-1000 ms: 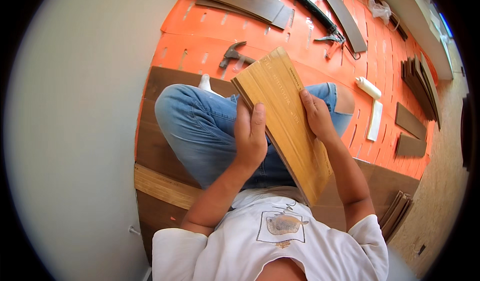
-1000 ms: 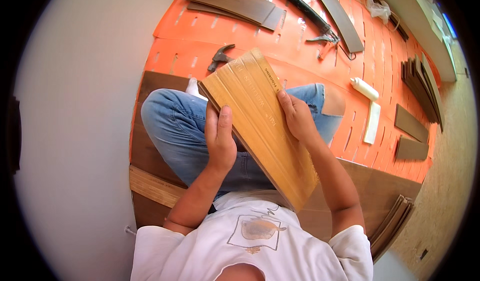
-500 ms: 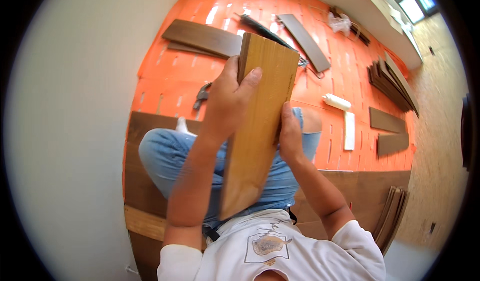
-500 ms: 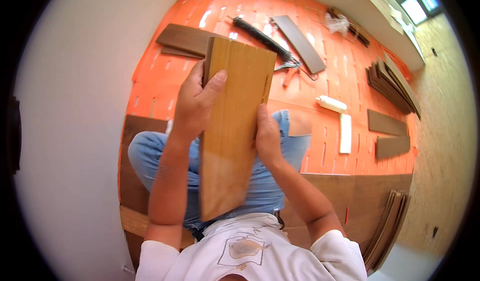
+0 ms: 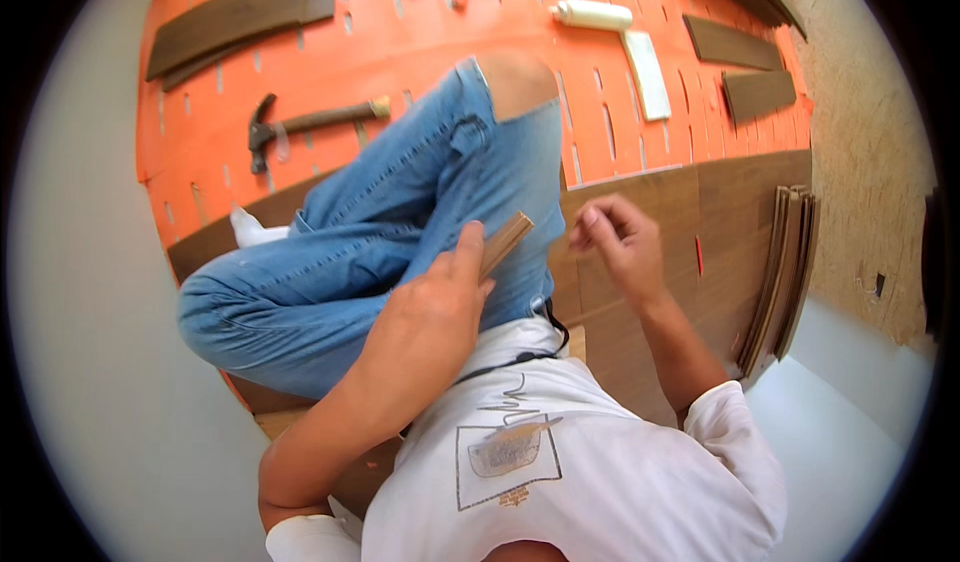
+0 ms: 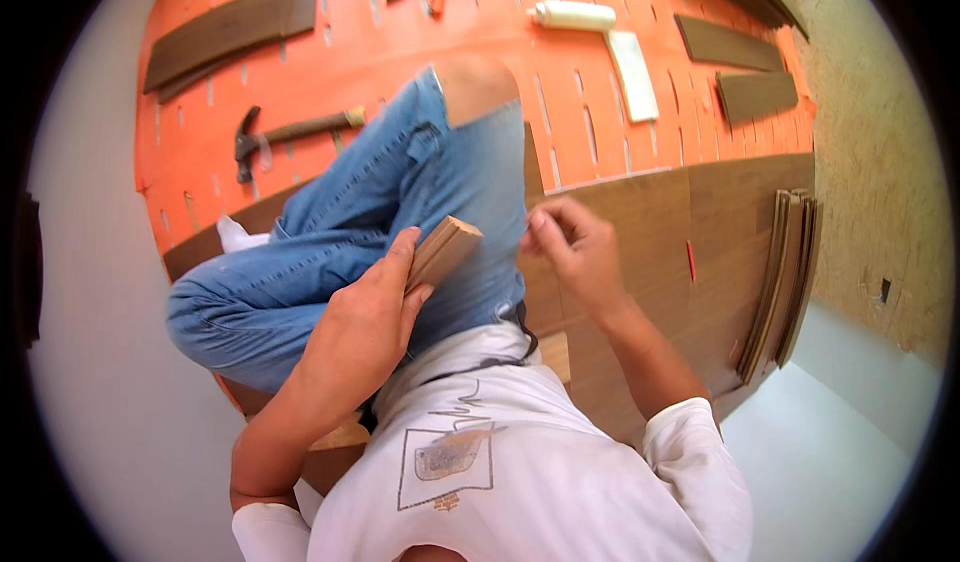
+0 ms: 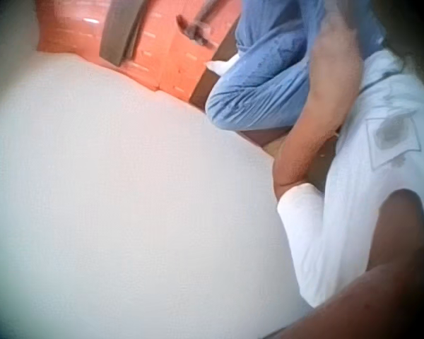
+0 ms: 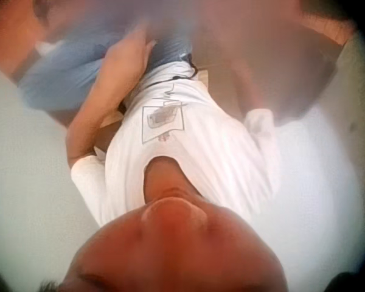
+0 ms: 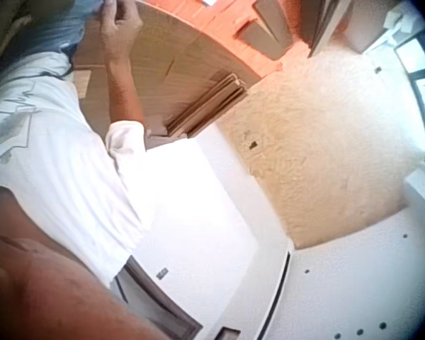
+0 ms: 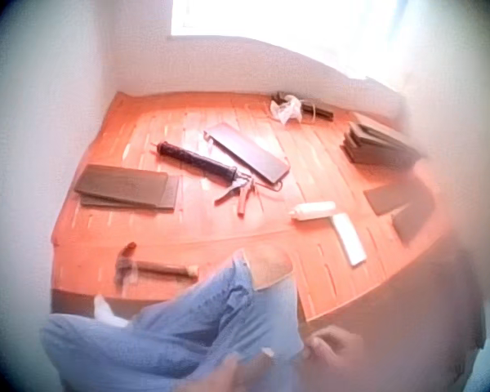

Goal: The person lays floor planks by applying adhesive to the subfloor with a caulk gun, positioning the planks, hammering them into place, wiping them with a cloth, and removing plastic wrapping from a new plank.

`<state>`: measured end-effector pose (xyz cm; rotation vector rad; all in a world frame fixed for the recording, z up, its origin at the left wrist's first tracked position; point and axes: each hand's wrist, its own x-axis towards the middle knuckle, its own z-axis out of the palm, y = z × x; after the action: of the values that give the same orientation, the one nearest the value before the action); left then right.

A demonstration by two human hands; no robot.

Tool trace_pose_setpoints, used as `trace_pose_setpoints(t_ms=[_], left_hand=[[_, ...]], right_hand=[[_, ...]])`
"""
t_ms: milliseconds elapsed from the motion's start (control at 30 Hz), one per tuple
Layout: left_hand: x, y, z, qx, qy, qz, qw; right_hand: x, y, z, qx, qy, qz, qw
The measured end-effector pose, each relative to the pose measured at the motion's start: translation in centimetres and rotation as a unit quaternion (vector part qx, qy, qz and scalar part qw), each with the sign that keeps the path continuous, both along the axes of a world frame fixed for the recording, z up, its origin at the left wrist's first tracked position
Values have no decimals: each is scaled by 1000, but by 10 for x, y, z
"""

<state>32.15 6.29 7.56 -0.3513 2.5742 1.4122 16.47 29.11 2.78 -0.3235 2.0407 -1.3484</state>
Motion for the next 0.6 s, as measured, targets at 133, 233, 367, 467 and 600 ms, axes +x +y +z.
trace_pose_setpoints(t_ms=[133, 233, 367, 467, 600], left_hand=[[-3, 24, -8, -33, 3, 22, 999], [-4, 30, -7, -47, 2, 24, 999], [-2, 39, -12, -72, 21, 23, 997], [-2, 43, -13, -90, 30, -5, 995], [1, 48, -14, -110, 39, -21, 993]], right_hand=[[-6, 3, 2, -38, 53, -18, 998], [-8, -7, 8, -54, 128, 80, 987], [-19, -20, 26, -81, 174, 177, 965], [-27, -28, 37, -90, 215, 228, 945], [-36, -34, 46, -72, 259, 295, 917]])
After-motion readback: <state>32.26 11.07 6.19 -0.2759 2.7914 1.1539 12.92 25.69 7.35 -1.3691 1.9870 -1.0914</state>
